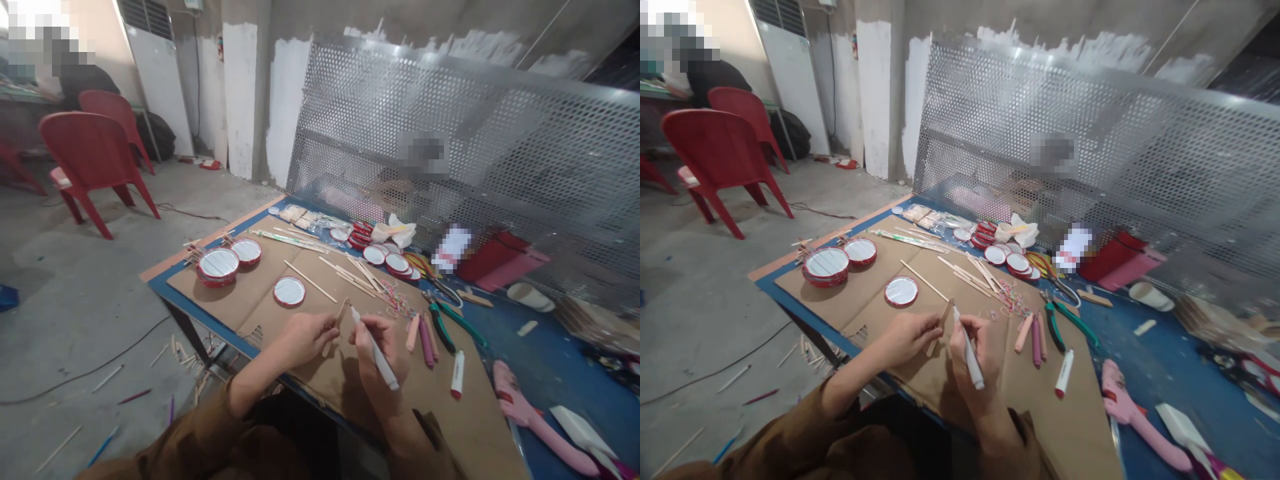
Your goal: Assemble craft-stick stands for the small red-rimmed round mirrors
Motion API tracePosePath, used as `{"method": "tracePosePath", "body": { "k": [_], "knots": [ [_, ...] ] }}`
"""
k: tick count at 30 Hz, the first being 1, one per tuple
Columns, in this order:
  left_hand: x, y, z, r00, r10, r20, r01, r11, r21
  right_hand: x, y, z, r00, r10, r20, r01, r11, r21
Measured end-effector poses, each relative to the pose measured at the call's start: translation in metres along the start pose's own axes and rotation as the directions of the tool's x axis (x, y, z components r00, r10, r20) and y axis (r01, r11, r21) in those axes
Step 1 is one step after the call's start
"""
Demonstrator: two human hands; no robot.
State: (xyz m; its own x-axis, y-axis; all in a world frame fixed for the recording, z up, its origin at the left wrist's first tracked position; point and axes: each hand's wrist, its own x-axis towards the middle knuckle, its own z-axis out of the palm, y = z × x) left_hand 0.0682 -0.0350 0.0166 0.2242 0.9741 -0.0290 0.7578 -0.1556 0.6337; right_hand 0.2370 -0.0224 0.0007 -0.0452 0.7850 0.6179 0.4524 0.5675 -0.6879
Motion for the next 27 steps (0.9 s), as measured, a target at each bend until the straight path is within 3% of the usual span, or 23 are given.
{"method": "tracePosePath", "body": {
  "k": [7, 12, 17, 27],
  "knots": [
    [0.002, -0.006, 0.006, 0.998, 0.040, -0.054, -0.041, 0.999, -0.021, 0.003, -0.007, 0.001, 0.993, -0.106, 0.058, 0.104, 0.994, 0.038],
    [0.002, -0.006, 0.007, 0.998, 0.042, -0.048, -0.043, 0.999, -0.029, 0.006, -0.009, 0.001, 0.997, -0.060, 0.049, 0.060, 0.998, -0.001],
    [0.002, -0.004, 0.003, 0.999, 0.033, -0.029, -0.033, 0.999, -0.033, 0.007, -0.004, 0.000, 0.993, 0.071, -0.091, -0.076, 0.995, -0.057],
    [0.002, -0.005, 0.004, 0.998, 0.053, -0.031, -0.055, 0.996, -0.073, 0.000, 0.003, 0.001, 0.998, -0.029, -0.048, 0.025, 0.996, -0.084]
  ]
}}
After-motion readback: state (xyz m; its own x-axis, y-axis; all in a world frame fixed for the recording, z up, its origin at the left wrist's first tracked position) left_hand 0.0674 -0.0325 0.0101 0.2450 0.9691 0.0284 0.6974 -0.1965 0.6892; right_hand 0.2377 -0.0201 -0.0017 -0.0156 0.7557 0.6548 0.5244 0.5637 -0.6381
